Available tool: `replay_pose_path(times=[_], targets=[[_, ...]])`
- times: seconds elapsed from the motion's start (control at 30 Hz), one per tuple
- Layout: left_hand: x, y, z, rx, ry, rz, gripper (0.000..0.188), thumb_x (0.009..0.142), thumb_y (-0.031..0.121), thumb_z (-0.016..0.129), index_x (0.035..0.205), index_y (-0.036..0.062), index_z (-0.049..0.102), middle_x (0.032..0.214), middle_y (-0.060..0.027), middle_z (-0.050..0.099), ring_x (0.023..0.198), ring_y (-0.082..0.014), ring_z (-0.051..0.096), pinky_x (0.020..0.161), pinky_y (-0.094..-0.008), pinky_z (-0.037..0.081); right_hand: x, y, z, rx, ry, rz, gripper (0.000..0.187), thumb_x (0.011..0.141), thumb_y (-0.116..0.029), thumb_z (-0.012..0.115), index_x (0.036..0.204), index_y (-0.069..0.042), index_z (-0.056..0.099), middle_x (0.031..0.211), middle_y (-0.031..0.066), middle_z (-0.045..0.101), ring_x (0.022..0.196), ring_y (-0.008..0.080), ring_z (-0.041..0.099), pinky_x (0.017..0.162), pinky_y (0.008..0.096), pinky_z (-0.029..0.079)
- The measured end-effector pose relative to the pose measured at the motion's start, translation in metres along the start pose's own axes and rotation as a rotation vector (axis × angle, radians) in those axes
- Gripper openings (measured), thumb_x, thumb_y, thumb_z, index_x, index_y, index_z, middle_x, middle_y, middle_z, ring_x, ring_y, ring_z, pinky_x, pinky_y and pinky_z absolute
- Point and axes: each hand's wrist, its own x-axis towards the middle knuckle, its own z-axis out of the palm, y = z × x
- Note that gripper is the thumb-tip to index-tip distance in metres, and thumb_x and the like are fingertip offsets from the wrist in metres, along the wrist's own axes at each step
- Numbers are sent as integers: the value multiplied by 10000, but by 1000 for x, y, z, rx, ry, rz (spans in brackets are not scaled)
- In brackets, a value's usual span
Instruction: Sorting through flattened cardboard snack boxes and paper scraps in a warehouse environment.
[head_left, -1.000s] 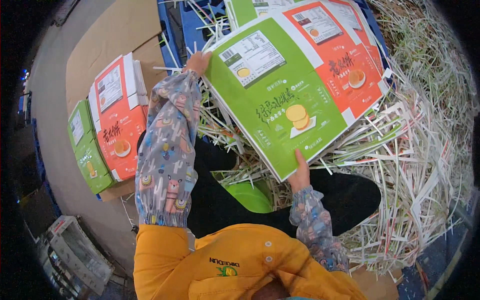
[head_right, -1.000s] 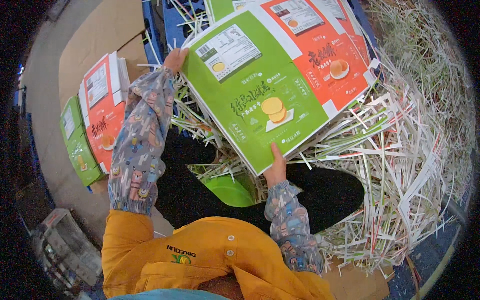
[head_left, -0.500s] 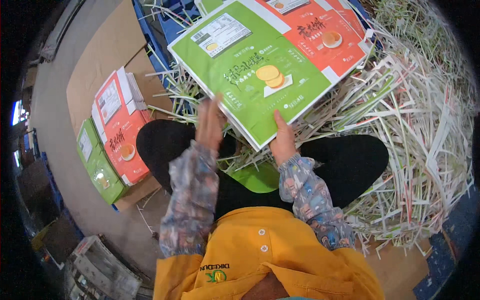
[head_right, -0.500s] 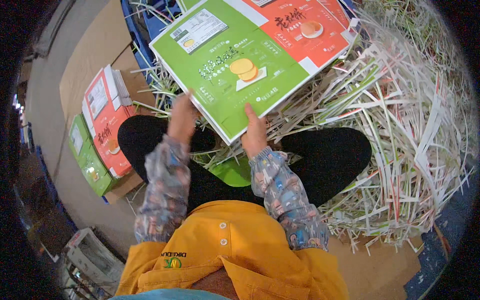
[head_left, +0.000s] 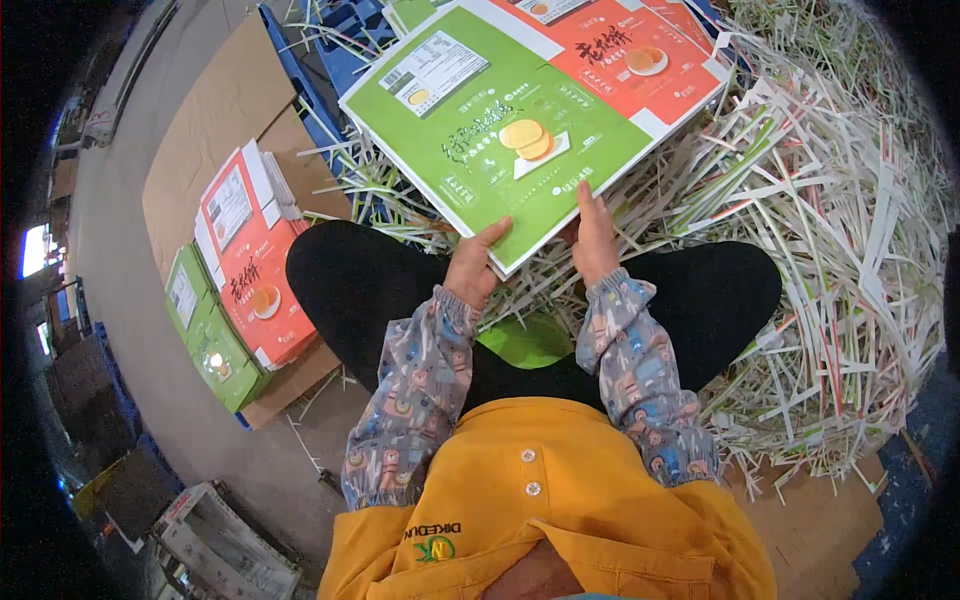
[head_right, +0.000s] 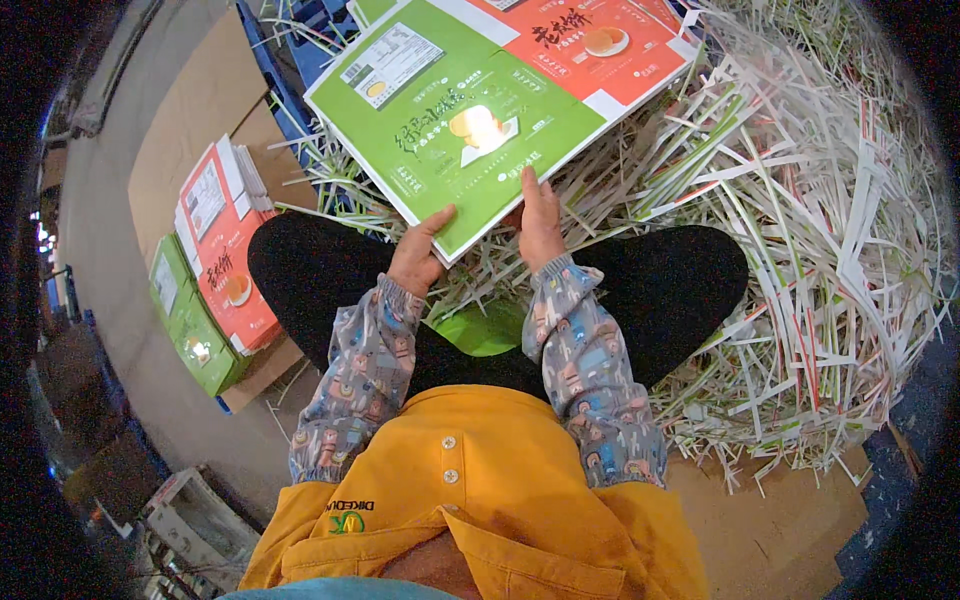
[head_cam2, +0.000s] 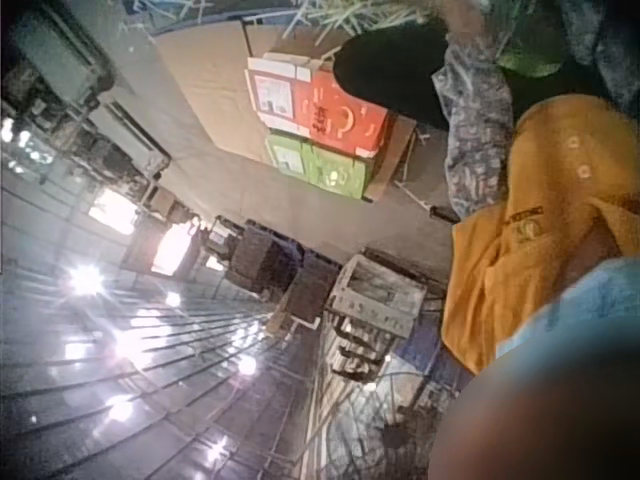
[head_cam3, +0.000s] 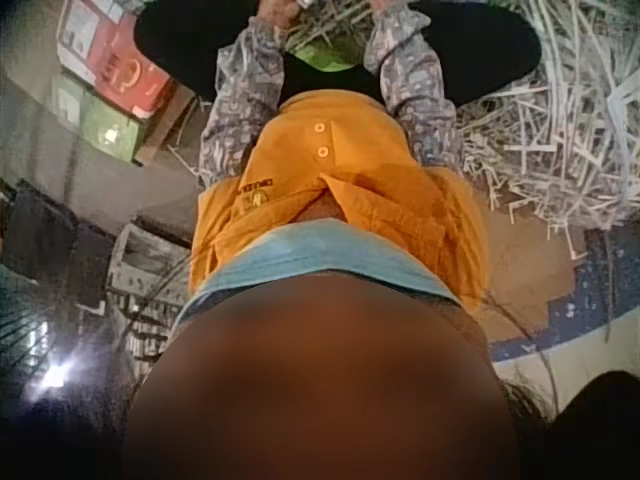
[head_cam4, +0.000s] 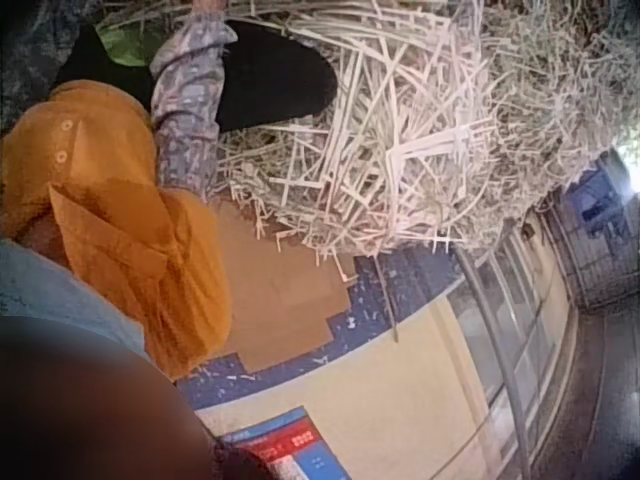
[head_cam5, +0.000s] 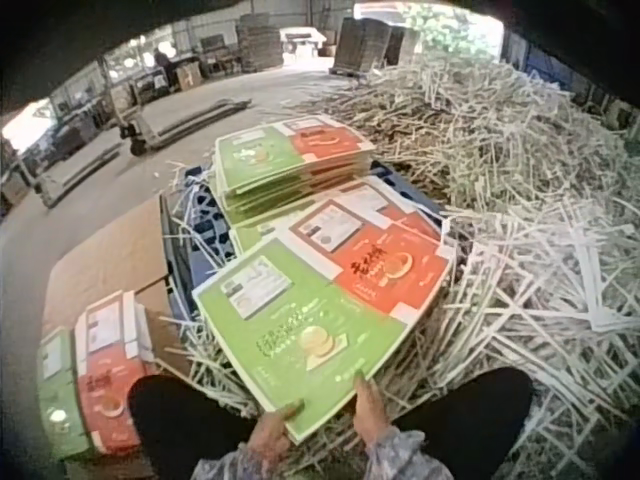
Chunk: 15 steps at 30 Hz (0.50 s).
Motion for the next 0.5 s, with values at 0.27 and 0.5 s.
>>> replay_pose_path(times=[0.27,0.5], targets=[[-10,16,14,-86,-49,86,369,764,-4,536,1115,-24,423,1035,-153,530,892,-264,558,765,-369,491,-7,-7,3,550,-271,101,303,862,-376,413,826,-89,504,854,72,561,779,205,556,713,368,458],[-12,36,21,-159,-27,173,302,772,51,549,1058,12,464,967,-111,562,807,-213,574,686,-322,502,-10,-15,-32,82,-61,280,279,858,-337,450,696,-110,438,574,2,380,541,115,415,570,326,385]])
